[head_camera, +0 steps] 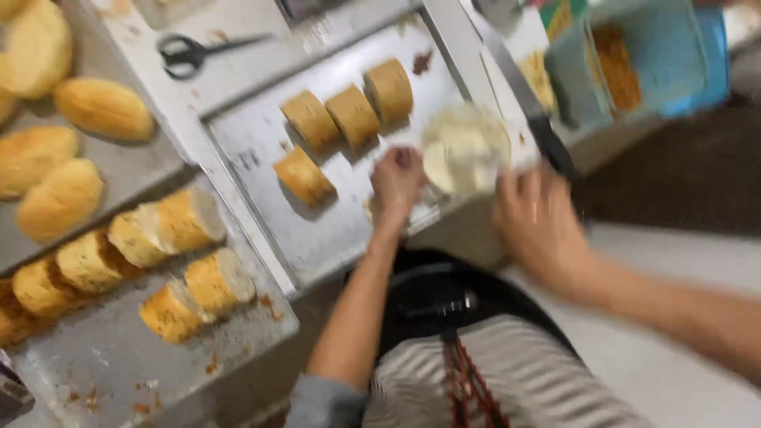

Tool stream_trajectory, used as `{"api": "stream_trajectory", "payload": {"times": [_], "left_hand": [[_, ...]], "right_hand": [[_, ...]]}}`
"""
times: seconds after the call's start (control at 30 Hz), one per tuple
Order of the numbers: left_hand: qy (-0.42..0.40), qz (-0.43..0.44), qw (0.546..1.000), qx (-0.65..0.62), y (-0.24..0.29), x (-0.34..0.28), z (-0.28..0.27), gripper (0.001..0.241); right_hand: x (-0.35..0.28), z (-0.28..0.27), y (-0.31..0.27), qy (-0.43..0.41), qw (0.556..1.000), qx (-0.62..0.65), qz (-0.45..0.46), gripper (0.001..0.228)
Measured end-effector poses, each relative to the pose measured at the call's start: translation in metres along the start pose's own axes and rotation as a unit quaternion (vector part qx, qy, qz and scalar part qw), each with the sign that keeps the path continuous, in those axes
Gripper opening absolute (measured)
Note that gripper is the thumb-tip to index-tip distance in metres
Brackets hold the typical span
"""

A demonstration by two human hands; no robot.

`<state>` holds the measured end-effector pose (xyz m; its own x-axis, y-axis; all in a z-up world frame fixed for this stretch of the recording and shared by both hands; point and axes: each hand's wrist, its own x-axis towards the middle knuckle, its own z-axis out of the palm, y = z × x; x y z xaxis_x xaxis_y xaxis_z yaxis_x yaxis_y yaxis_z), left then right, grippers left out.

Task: Spreading cream on bread slices and coating them with a crumbly topping in a bakery.

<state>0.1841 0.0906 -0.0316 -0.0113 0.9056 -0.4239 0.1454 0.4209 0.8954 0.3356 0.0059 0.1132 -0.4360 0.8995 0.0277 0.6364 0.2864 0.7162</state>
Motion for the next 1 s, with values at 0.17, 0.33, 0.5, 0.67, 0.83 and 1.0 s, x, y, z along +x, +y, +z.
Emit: {"api": "stream_trajectory", "payload": {"times": [0.17,0.33,0.5,0.67,0.83,1.0], "left_hand": [[0.009,0.047,0.992,0.116,-0.030,0.015,0.010,0.030],[0.002,0.030,0.994,0.109,-0.035,0.030,0.011,0.028],[0.070,0.082,0.987,0.122,-0.027,0.032,0.012,0.018],[-0.018,0.004,0.999,-0.028,0.017,-0.005,-0.011,0.010],[-0.021,0.028,0.999,0.003,0.013,-0.004,-0.009,0.016],[-0.119,0.130,0.972,0.155,0.048,-0.072,-0.084,0.039]], "right_hand": [[-0.012,0.038,-0.005,-0.041,0.998,0.048,0.026,0.013],[0.013,0.007,0.001,-0.056,0.994,0.085,0.043,0.020],[-0.004,-0.014,0.051,-0.201,0.969,0.141,0.031,0.045],[0.012,-0.007,0.040,-0.287,0.930,0.221,0.067,0.038],[0.020,-0.021,0.047,-0.463,0.856,0.225,0.041,0.058],[-0.008,-0.014,0.076,-0.322,0.886,0.289,0.165,0.045]]}}
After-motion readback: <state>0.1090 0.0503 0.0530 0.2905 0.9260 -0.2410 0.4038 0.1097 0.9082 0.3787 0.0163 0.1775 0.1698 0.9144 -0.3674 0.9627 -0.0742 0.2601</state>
